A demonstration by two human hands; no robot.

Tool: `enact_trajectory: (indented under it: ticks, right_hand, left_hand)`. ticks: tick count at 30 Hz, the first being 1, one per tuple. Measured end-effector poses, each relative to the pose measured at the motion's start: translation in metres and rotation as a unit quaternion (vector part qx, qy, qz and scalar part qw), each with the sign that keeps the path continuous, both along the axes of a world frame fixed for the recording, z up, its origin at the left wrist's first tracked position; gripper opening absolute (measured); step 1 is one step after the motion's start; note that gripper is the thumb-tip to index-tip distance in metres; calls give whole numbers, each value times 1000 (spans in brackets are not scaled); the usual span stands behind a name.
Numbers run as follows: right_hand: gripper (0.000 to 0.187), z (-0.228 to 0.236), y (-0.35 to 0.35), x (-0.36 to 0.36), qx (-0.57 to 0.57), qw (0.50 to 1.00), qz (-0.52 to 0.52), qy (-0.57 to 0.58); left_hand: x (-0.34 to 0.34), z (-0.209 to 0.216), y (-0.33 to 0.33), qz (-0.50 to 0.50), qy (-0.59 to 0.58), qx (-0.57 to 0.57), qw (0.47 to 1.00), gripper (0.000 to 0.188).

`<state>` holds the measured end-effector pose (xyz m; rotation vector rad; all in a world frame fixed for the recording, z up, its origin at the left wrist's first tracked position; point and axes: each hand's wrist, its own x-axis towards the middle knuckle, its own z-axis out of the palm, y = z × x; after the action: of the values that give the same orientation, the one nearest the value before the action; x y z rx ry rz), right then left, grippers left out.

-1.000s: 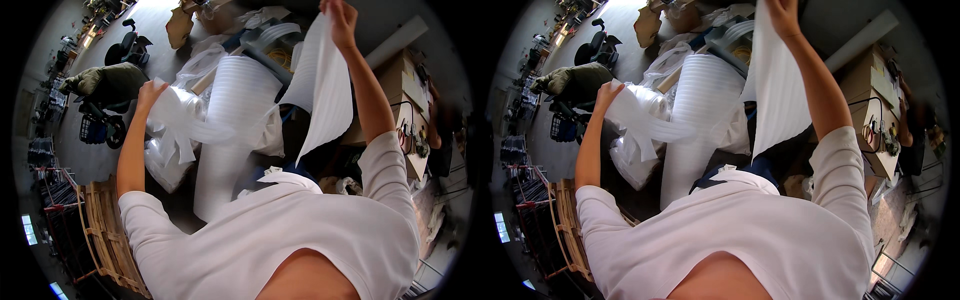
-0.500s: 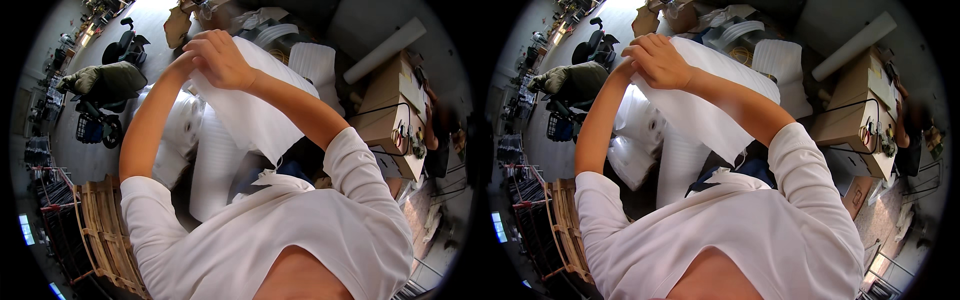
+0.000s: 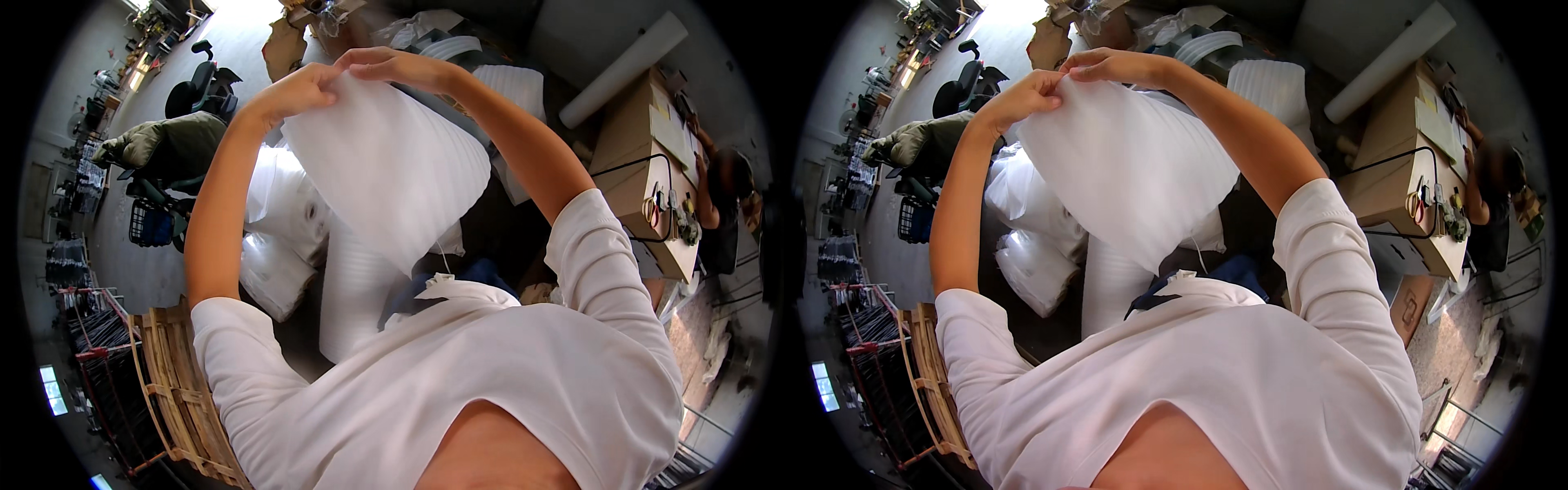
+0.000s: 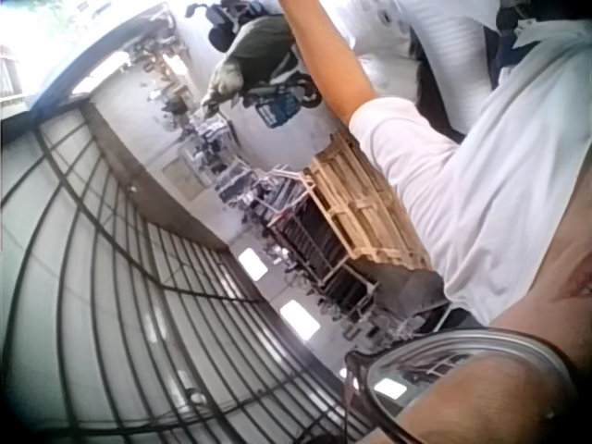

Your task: The person repeatedly picks up sheets of white, ribbed, flexible material from a pile on the floor. They fold each sheet multiple times by hand into a smaller, compact square and place it back onto the pile. The process is repetitive and involves handling the material one piece at a time.

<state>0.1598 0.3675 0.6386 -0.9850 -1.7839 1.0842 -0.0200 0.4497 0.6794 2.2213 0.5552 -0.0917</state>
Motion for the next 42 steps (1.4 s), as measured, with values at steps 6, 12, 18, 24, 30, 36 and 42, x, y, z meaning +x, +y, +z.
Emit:
enact_trajectory:
  ticks: [6,12,18,24,30,36,42]
  right_hand:
    - [23,6,-4,18,-35,994,40,-92]
    - [15,2,-10,-1,64,992,-28,-110]
    - [7,5,-35,-14,499,815,-245,-165]
    - [10,17,-96,18,380,896,-227,-36]
    - [41,32,-190,178,369,827,-347,243]
    - [45,47,-299,381,387,876,-272,96]
    - [42,68,-155,279,391,891,-228,26]
  left_hand:
    - [-4,-8,-26,34,-66,166,983,27]
    - [-2,-1,-46,89,-95,202,971,24]
    - [-2,-13,-37,196,-189,-183,945,29]
    - [-68,-53,56,297,-179,-135,928,29]
    - [-275,-164,141,531,-78,-117,836,33]
    - [-383,-210,68,654,355,216,632,35]
    - [-336,-188,79,506,226,313,772,39]
